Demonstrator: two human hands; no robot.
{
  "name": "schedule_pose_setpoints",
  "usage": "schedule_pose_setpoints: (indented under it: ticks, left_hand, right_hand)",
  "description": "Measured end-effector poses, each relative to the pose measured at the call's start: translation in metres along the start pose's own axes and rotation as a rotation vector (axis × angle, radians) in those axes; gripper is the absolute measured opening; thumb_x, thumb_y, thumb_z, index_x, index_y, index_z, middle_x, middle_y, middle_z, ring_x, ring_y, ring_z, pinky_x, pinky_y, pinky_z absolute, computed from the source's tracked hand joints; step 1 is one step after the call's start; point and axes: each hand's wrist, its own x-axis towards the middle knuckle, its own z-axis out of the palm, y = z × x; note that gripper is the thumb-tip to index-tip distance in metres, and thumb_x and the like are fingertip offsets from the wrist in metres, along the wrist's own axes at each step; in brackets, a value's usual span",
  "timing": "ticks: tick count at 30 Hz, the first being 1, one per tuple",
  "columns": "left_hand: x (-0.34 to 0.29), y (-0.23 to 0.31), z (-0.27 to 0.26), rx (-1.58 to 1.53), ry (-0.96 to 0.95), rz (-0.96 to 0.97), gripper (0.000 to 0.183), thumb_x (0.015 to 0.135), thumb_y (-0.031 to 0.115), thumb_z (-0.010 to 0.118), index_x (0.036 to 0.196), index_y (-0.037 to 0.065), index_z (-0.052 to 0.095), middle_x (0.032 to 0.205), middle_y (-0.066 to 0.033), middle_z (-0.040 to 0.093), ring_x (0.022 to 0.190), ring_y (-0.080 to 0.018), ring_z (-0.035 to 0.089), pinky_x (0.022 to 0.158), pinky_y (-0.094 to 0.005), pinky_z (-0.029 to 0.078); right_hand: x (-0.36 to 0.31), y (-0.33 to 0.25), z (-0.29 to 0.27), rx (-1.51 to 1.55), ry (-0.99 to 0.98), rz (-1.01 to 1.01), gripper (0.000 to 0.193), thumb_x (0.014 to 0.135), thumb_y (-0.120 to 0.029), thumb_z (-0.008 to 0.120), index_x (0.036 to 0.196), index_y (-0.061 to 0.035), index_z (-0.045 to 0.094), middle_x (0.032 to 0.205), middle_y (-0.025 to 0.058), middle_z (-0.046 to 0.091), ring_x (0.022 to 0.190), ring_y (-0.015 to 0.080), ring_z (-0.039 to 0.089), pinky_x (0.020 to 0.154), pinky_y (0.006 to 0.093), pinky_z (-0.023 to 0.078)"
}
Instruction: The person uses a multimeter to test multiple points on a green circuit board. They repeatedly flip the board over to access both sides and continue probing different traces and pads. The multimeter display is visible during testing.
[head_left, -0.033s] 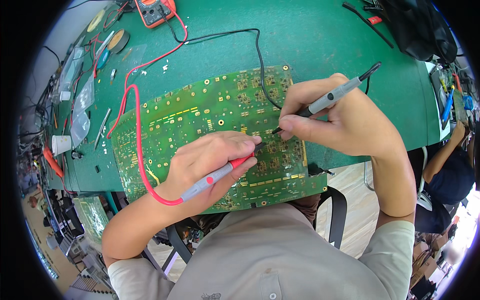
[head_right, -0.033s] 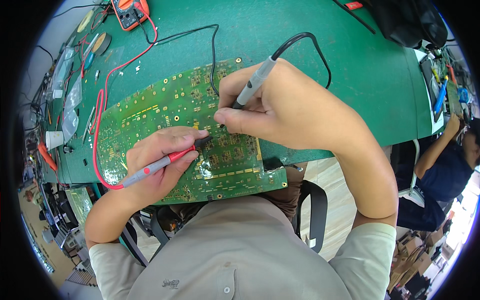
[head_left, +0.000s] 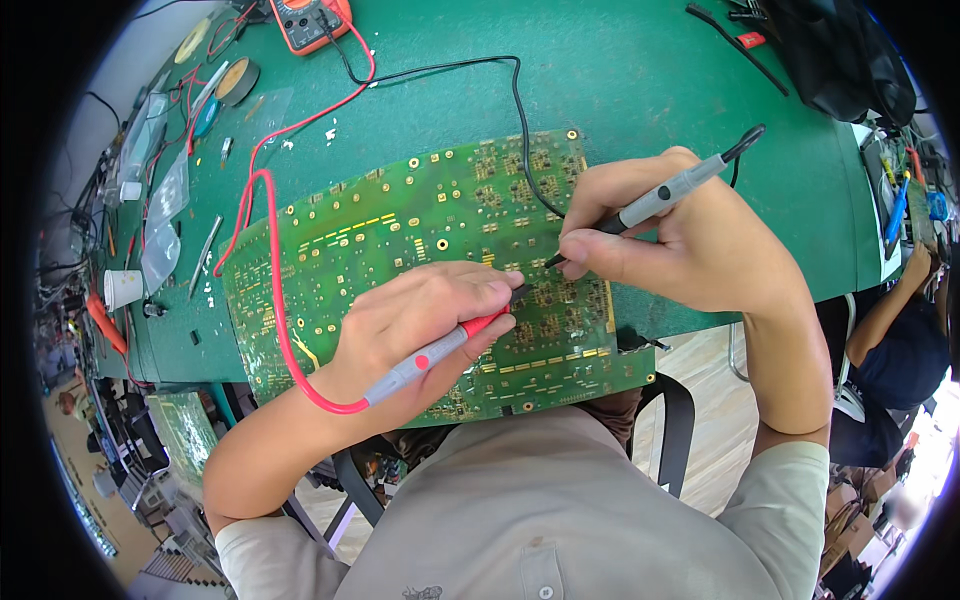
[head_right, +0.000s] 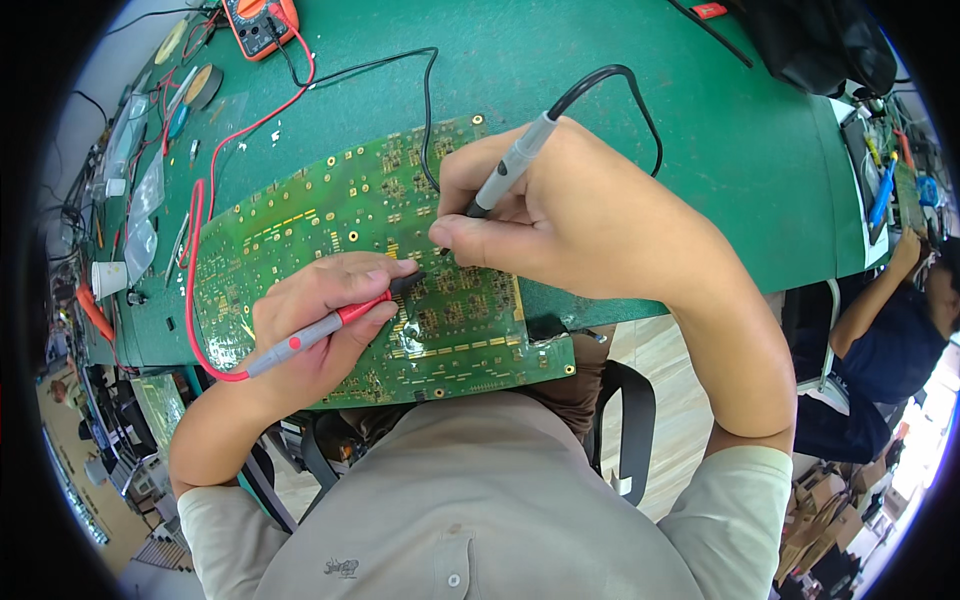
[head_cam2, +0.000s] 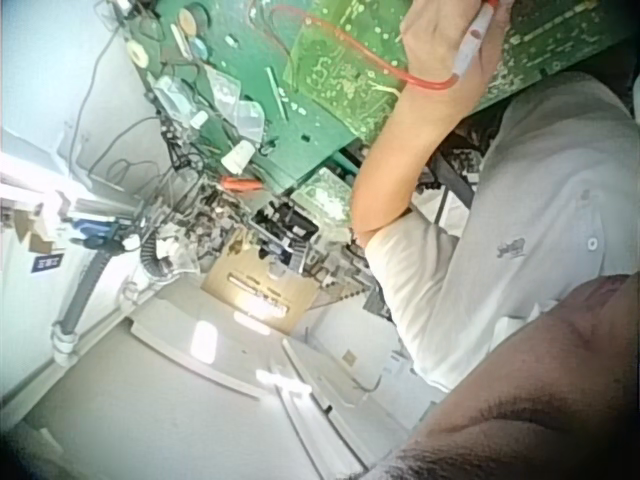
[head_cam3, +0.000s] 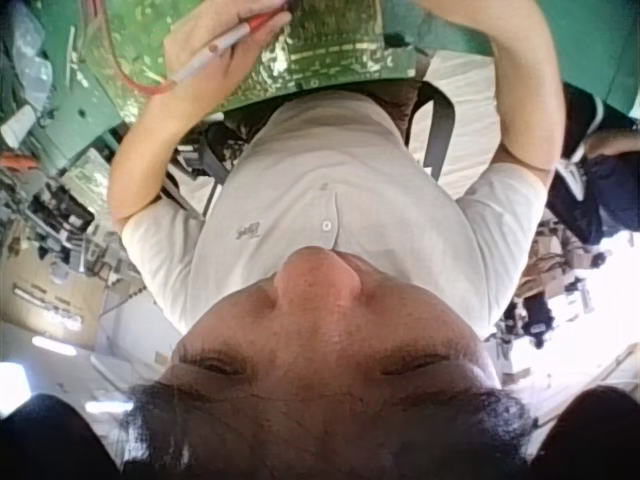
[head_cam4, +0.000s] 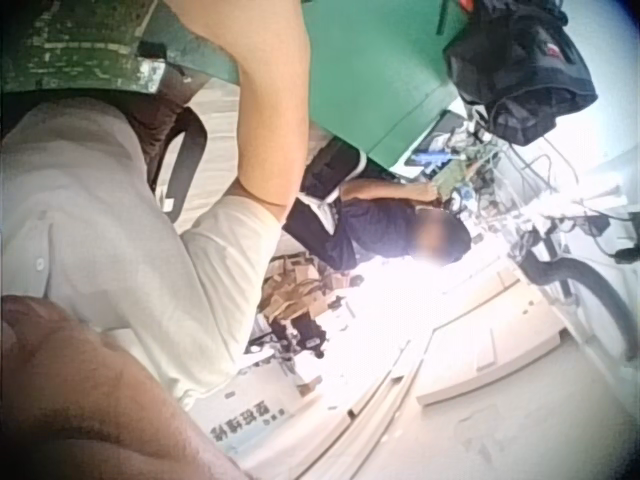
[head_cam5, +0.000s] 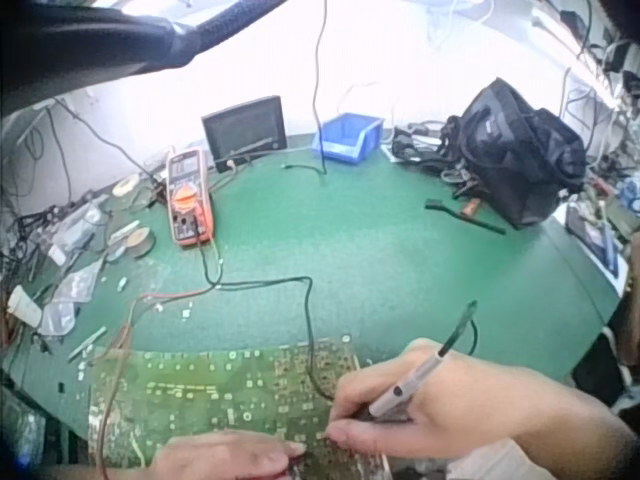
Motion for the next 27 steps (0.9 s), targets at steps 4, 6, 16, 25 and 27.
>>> schedule_pose_setpoints:
  ticks: [4,6,16,25,27]
  left_hand:
    - [0.003,0.002,0.001,0.041,-0.007,0.004,0.035,0.083,-0.008,0.084,0.114,-0.002,0.069,0.109,-0.0180,0.078,0.100,-0.0345,0.077,0.083,-0.0404,0.065]
    - [0.004,0.002,0.001,0.042,-0.008,0.003,0.034,0.084,-0.008,0.083,0.114,-0.002,0.069,0.109,-0.0182,0.078,0.099,-0.0345,0.077,0.084,-0.0406,0.065]
    - [0.004,0.002,0.001,0.011,0.005,-0.019,0.030,0.086,-0.007,0.082,0.112,-0.001,0.069,0.109,-0.0180,0.078,0.098,-0.0344,0.077,0.084,-0.0406,0.064]
    - [0.016,0.009,-0.005,0.036,-0.073,-0.022,0.029,0.085,-0.006,0.081,0.110,-0.001,0.067,0.099,-0.0161,0.076,0.093,-0.0361,0.076,0.078,-0.0425,0.062]
    - [0.018,0.010,-0.005,0.045,-0.082,-0.009,0.028,0.086,-0.005,0.081,0.110,0.000,0.066,0.097,-0.0159,0.075,0.091,-0.0365,0.076,0.077,-0.0427,0.061]
  right_hand:
    - [-0.002,0.003,0.000,0.003,0.006,-0.029,0.012,0.094,-0.006,0.076,0.089,0.0047,0.072,0.080,0.0104,0.076,0.073,0.0171,0.073,0.066,0.0299,0.057]
    - [-0.002,0.004,0.000,0.005,0.007,-0.047,0.012,0.094,-0.005,0.076,0.089,0.0049,0.072,0.080,0.0105,0.076,0.074,0.0173,0.074,0.067,0.0301,0.057]
    - [-0.002,0.004,0.001,-0.006,0.007,-0.018,0.012,0.094,-0.005,0.076,0.089,0.0052,0.072,0.080,0.0109,0.076,0.074,0.0176,0.075,0.067,0.0304,0.058]
    - [-0.002,0.000,-0.001,0.020,-0.013,0.032,0.011,0.094,-0.007,0.076,0.090,0.0041,0.074,0.081,0.0104,0.078,0.073,0.0168,0.074,0.066,0.0297,0.057]
    - [-0.002,-0.002,-0.002,0.012,-0.023,0.037,0.011,0.094,-0.006,0.075,0.090,0.0036,0.074,0.081,0.0103,0.078,0.073,0.0169,0.074,0.067,0.0300,0.057]
